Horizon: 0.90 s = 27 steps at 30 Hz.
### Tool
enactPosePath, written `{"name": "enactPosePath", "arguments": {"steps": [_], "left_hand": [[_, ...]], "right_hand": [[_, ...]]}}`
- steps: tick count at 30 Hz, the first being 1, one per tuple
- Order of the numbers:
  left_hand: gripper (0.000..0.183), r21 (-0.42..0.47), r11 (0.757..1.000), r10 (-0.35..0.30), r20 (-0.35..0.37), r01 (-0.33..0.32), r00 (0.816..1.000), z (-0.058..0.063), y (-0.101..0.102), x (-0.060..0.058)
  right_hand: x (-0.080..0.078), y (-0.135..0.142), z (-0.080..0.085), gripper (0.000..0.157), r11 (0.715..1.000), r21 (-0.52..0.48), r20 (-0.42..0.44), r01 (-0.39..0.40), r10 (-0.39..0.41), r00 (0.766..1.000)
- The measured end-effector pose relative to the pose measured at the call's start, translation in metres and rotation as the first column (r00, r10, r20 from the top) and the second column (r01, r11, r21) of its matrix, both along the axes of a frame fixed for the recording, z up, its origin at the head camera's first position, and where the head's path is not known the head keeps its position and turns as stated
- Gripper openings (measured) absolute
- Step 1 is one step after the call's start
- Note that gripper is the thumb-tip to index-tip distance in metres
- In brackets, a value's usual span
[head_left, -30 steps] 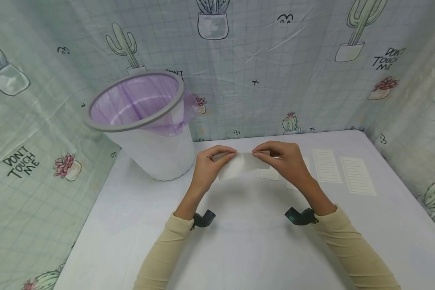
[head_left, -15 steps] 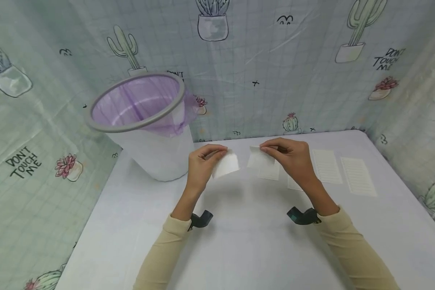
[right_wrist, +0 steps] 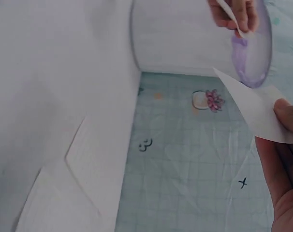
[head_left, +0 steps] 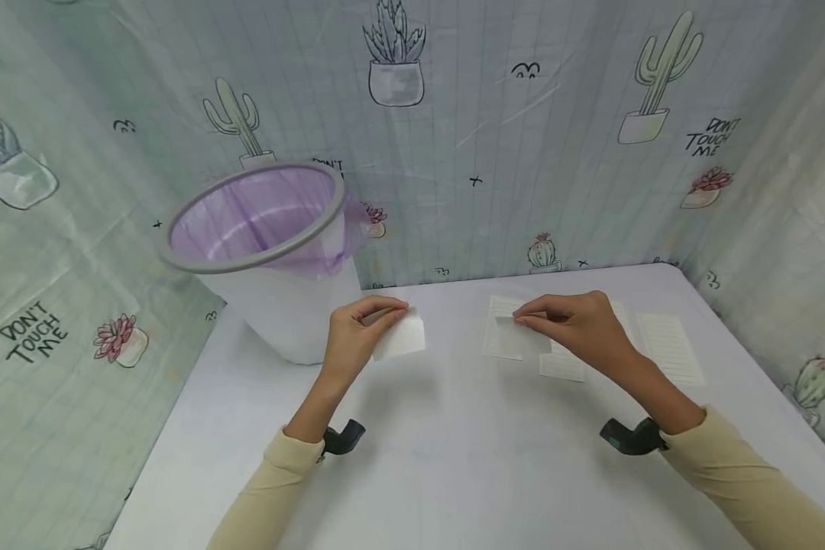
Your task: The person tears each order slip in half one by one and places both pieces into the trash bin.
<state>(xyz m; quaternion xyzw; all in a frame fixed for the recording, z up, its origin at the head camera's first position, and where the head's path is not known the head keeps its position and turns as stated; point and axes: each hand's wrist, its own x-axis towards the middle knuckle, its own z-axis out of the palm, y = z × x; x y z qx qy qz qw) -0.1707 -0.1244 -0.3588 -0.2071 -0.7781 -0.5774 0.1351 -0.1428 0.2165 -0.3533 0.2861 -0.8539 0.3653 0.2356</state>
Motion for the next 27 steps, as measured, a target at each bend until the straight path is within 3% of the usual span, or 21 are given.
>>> {"name": "enactPosePath", "arguments": {"steps": [8, 16, 22, 27], "left_hand": [[0.011, -0.166, 0.986, -0.029, -0.109, 0.011, 0.994, 0.015, -0.024, 0.007], [0.014, -0.268, 0.963, -0.109, -0.248, 0.040, 0.963, 0.043, -0.037, 0.003], [0.017, -0.396, 0.916, -0.198, -0.294, 0.069, 0.935, 0.059, -0.055, 0.012], [0.018, -0.481, 0.870, -0.272, -0.284, 0.108, 0.919, 0.074, -0.064, 0.016]], "right_hand": [[0.017, 0.033, 0.025, 0.032, 0.981, 0.191, -0.131, -0.005, 0.030, 0.991], [0.022, 0.038, 0.068, 0.032, 0.955, 0.294, -0.162, -0.042, 0.093, 0.982], [0.023, 0.021, 0.092, 0.034, 0.925, 0.351, -0.120, -0.142, 0.195, 0.973], [0.024, 0.016, 0.113, 0.035, 0.895, 0.422, -0.108, -0.145, 0.209, 0.972]]}}
